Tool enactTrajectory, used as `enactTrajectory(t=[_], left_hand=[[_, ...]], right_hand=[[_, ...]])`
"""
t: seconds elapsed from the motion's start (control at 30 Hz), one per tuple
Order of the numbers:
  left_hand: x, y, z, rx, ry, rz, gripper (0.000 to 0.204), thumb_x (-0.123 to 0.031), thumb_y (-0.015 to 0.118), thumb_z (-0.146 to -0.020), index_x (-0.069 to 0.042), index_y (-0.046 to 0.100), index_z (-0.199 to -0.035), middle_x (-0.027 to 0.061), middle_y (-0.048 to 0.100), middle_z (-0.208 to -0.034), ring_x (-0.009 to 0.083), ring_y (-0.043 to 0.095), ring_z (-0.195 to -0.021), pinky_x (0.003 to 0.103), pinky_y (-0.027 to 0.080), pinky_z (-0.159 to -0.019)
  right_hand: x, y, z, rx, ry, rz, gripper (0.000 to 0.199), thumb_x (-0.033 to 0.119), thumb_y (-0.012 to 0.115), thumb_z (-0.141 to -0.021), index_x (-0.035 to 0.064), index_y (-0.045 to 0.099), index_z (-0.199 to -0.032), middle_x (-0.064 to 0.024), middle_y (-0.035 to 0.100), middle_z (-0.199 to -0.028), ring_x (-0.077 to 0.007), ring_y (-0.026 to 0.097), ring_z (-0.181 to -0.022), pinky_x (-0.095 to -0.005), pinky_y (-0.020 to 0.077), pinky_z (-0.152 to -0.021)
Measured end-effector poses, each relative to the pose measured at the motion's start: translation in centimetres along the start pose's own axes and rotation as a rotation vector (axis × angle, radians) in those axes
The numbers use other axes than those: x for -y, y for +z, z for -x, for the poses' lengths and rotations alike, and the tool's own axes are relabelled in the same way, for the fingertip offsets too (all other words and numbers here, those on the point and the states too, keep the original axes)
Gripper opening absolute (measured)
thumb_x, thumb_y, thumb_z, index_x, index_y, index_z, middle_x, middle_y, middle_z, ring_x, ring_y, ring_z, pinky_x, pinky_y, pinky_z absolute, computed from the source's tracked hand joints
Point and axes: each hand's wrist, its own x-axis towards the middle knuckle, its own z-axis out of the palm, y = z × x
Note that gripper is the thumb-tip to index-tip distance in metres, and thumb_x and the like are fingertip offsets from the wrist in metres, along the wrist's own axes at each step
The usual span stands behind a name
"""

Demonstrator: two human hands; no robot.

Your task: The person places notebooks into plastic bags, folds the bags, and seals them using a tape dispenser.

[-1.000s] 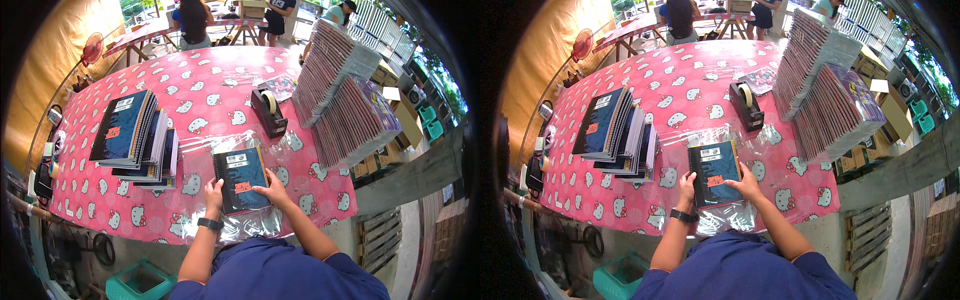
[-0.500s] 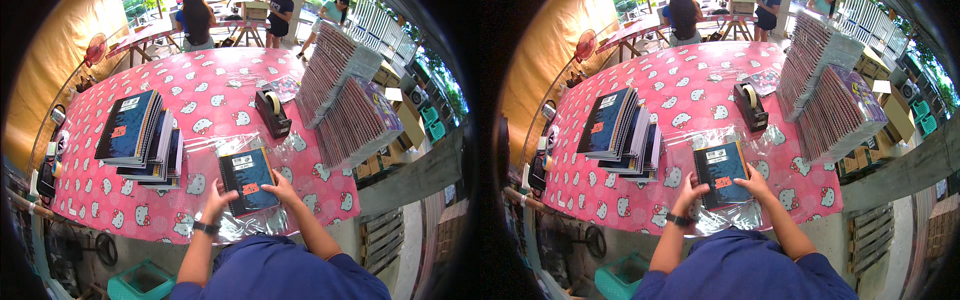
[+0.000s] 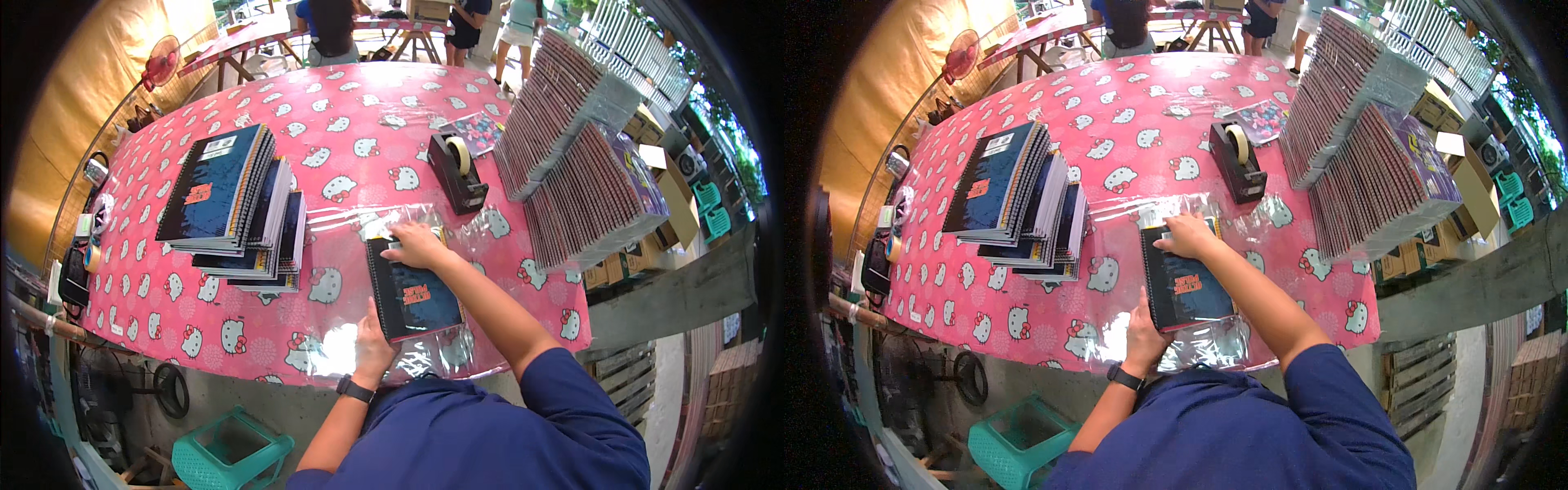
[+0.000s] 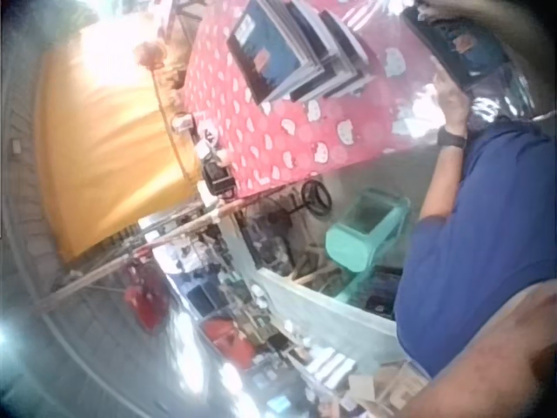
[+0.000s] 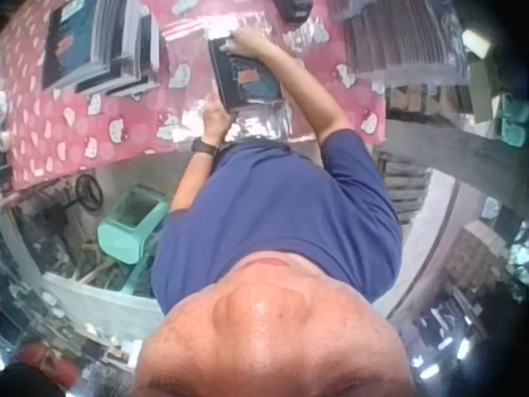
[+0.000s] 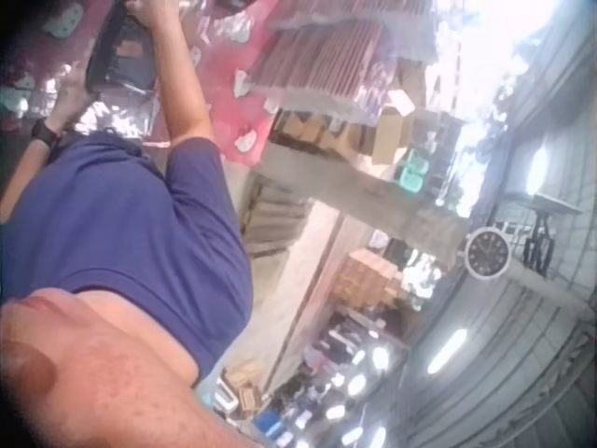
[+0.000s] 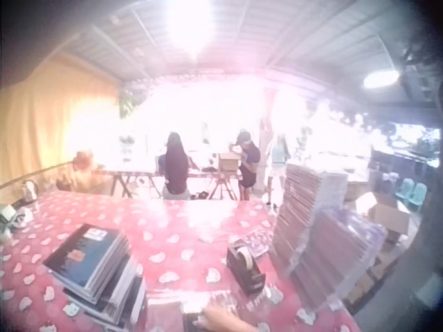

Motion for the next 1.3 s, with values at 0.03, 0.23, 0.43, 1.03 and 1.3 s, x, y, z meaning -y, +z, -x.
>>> enactTrajectory(t=[0.03, 0.23, 0.43, 1.03, 1.3], left_hand=[[0.1, 0.0, -0.2, 0.002, -0.028, -0.017, 0.098, -0.021, 0.075, -0.066, 0.007, 0.016, -0.139, 0.0242, 0.056, -0.1, 0.0394, 0.055, -0.092, 0.043, 0.046, -0.081], [0.3, 0.0, -0.2, -0.094, -0.023, -0.005, 0.066, -0.021, 0.074, -0.063, -0.001, 0.044, -0.118, 0.0219, 0.06, -0.086, 0.0414, 0.059, -0.081, 0.047, 0.05, -0.069], [0.1, -1.0, -0.8, 0.064, -0.096, -0.009, 0.065, -0.015, 0.072, -0.062, -0.002, 0.047, -0.12, 0.0219, 0.06, -0.098, 0.0401, 0.057, -0.093, 0.045, 0.049, -0.078], [0.6, 2.4, -4.1, -0.104, -0.402, 0.681, 0.057, -0.027, 0.054, -0.092, 0.002, 0.034, -0.136, 0.0148, 0.05, -0.126, 0.0214, 0.053, -0.107, 0.031, 0.042, -0.091], [1.7, 2.7, -5.4, 0.1, -0.503, 1.326, 0.05, -0.008, 0.036, -0.094, -0.001, 0.024, -0.142, 0.012, 0.042, -0.135, 0.0196, 0.044, -0.121, 0.031, 0.037, -0.101]], right_hand=[[0.2, -0.2, -1.7, 0.276, 0.059, -0.096, 0.065, 0.055, 0.061, -0.074, 0.003, 0.059, -0.113, -0.0196, 0.061, -0.109, -0.0328, 0.056, -0.107, -0.0468, 0.0386, -0.093], [0.8, 0.3, -3.5, 0.416, -0.014, -0.047, 0.065, 0.062, 0.058, -0.074, 0.0052, 0.065, -0.106, -0.0204, 0.064, -0.1, -0.0351, 0.061, -0.096, -0.0407, 0.0476, -0.084], [1.3, -1.1, -1.4, 0.398, 0.041, -0.093, 0.065, 0.059, 0.059, -0.075, 0.0056, 0.061, -0.112, -0.0197, 0.062, -0.107, -0.0343, 0.057, -0.104, -0.0407, 0.0431, -0.091], [-0.5, 2.5, 16.6, -0.157, 0.534, -0.889, 0.06, 0.026, 0.069, -0.08, -0.0032, 0.046, -0.127, -0.0149, 0.064, -0.108, -0.0186, 0.062, -0.094, -0.0307, 0.047, -0.082], [-2.4, 3.7, 16.1, -0.296, 0.607, -1.023, 0.055, 0.025, 0.071, -0.077, 0.0011, 0.052, -0.122, -0.0156, 0.066, -0.102, -0.0201, 0.064, -0.091, -0.0318, 0.0485, -0.08]])
